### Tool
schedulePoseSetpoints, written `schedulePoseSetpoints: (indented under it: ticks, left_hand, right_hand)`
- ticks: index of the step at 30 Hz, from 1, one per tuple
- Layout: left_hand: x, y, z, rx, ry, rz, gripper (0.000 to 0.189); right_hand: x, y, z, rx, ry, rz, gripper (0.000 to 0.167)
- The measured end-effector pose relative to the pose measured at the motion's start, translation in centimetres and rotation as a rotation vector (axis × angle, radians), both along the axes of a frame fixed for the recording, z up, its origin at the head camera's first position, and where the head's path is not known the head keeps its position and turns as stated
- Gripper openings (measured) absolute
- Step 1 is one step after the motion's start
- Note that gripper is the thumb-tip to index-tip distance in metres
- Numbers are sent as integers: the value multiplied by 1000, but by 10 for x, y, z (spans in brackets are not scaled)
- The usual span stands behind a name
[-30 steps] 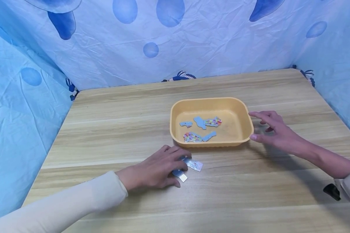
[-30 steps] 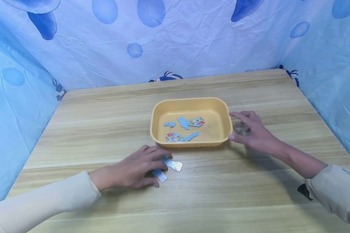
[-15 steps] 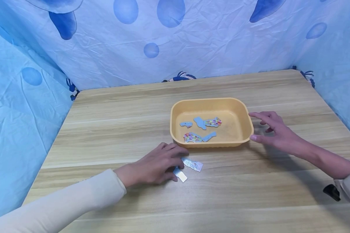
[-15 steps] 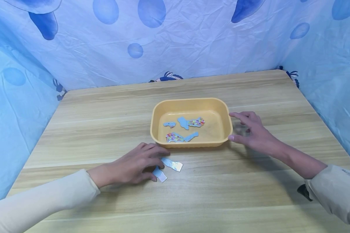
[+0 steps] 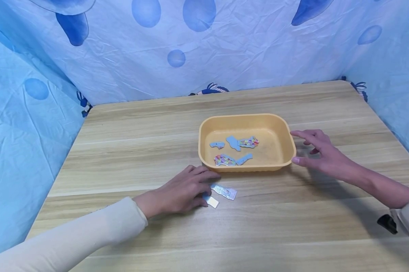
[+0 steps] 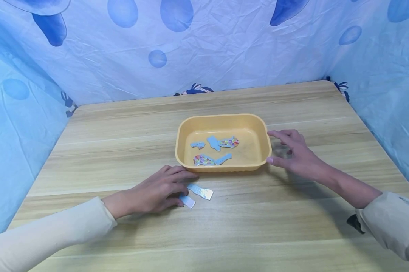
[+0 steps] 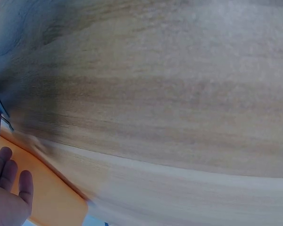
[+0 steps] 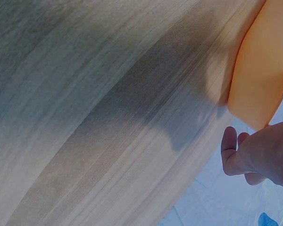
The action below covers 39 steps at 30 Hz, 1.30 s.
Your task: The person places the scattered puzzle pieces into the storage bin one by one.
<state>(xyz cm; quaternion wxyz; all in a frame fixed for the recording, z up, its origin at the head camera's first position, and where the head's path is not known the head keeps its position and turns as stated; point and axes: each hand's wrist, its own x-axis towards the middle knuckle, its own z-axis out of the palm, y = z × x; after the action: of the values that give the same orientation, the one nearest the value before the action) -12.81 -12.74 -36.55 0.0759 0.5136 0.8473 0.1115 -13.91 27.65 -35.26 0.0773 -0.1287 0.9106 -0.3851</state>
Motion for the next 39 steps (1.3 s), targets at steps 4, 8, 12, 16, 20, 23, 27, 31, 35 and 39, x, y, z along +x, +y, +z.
schedulePoseSetpoints:
  ticks: [4,8,12,16,20,23,27,31,35,39]
  left_hand:
    - [1,0,0,-8,3,10,18]
    - [2,0,0,-7,-10,24,17]
    - [3,0,0,-11,-20,34,17]
    - [4,0,1,-13,-20,39,17]
    - [5,0,1,-14,-24,35,17]
    - [6,1,2,-9,-25,24,17]
    - [8,2,4,3,-19,8,17]
    - [11,5,7,5,-23,-7,17]
    - [15,9,11,-3,-32,-21,16]
    - [18,11,15,-7,-19,-33,17]
  right_hand:
    - [0,0,0,-6,4,1,74]
    - [1,0,0,-8,11,5,74]
    - [1,-1,1,-3,6,1,74]
    - [1,-1,1,3,4,2,74]
    - [1,-1,1,4,1,2,74]
    - [1,-1,2,4,0,3,74]
    - [1,-1,2,4,2,4,74]
    - [2,-2,3,2,-3,3,74]
    - [2,-2,3,3,-12,-2,74]
    - [2,-2,3,13,-11,-1,74]
